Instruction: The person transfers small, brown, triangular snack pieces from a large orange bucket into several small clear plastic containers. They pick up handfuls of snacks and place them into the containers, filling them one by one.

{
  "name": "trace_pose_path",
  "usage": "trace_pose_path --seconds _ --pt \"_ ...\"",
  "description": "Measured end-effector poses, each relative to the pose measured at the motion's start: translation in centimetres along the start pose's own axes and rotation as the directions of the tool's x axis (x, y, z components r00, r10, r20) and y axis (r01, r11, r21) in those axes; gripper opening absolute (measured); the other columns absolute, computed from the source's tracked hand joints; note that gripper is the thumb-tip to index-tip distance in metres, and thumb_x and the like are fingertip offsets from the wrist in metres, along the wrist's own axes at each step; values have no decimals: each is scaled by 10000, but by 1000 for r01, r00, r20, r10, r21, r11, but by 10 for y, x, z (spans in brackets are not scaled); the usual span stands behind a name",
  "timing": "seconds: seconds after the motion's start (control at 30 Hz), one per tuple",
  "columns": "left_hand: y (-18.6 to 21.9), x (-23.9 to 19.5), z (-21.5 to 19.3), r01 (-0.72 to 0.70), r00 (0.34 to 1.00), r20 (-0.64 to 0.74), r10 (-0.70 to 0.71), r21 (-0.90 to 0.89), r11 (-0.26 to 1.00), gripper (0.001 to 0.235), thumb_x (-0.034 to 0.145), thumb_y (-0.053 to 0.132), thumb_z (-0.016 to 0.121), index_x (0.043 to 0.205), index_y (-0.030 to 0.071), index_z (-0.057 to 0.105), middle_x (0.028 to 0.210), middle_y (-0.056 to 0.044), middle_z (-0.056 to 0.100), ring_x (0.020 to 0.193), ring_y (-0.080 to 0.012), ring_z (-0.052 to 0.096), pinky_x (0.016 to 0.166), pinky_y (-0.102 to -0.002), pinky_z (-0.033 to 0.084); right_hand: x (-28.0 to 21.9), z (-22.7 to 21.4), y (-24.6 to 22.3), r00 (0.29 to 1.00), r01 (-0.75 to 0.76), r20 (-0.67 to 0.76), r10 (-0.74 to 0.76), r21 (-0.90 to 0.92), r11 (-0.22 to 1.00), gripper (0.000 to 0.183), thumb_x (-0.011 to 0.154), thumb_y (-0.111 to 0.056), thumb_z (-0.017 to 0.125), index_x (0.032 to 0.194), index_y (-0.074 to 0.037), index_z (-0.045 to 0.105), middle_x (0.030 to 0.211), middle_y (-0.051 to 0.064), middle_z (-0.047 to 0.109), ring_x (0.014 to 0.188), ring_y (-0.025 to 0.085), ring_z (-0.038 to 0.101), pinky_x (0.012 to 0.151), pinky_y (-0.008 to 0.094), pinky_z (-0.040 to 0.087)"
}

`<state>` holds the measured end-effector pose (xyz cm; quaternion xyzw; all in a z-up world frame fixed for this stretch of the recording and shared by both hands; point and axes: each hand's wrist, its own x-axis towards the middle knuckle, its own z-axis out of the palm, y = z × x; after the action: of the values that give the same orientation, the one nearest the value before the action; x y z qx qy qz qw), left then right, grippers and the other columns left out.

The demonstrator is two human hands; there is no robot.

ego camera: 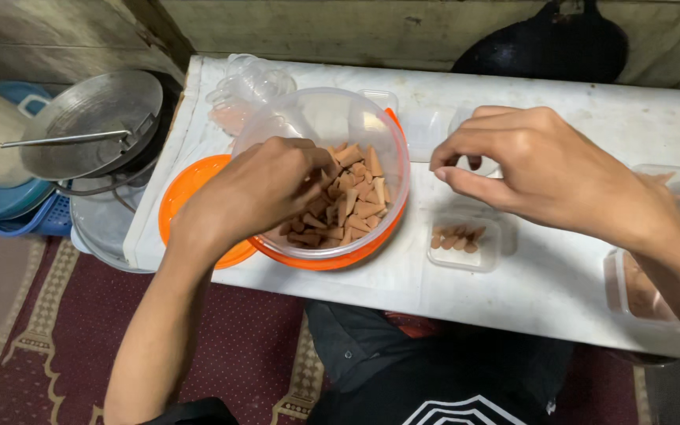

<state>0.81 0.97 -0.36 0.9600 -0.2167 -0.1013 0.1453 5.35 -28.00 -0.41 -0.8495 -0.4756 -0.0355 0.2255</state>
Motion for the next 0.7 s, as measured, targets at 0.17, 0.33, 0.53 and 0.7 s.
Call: trace_pose_path --seconds 0.17,0.33,0.53,0.7 --pt "-55 30 19 323 898 254 -358 171 931 337 876 -25 436 1105 58 668 1065 -201 648 874 -382 656 682 -474 487 65 23 -7 950 30 311 -14 -47 998 176 947 -255 636 1026 -127 726 912 30 741 893 234 659 804 399 483" --pt "-103 62 69 211 937 221 -270 257 943 207 754 26 726 956 -8 752 860 -215 715 792 -417 742 639 -450 608 111 76 1 798 -35 590 122 -158 987 196 862 -230 740 885 -36 737 801 144 725 799 363 732 702 439 584" --pt "-136 96 117 141 825 481 -296 332 933 500 633 139 925 1098 89 746 1082 -227 721 950 -446 726 716 -518 606 139 130 25 649 44 748 139 -220 975 263 826 -213 779 1087 -182 771 974 116 746 938 341 744 773 449 608" --pt "-139 101 134 144 815 491 -307 342 929 520 635 183 953 1106 116 745 1099 -196 724 978 -414 727 737 -509 613 133 161 34 627 128 772 99 -227 965 154 812 -212 806 938 -133 767 815 111 747 814 305 753 683 396 609"
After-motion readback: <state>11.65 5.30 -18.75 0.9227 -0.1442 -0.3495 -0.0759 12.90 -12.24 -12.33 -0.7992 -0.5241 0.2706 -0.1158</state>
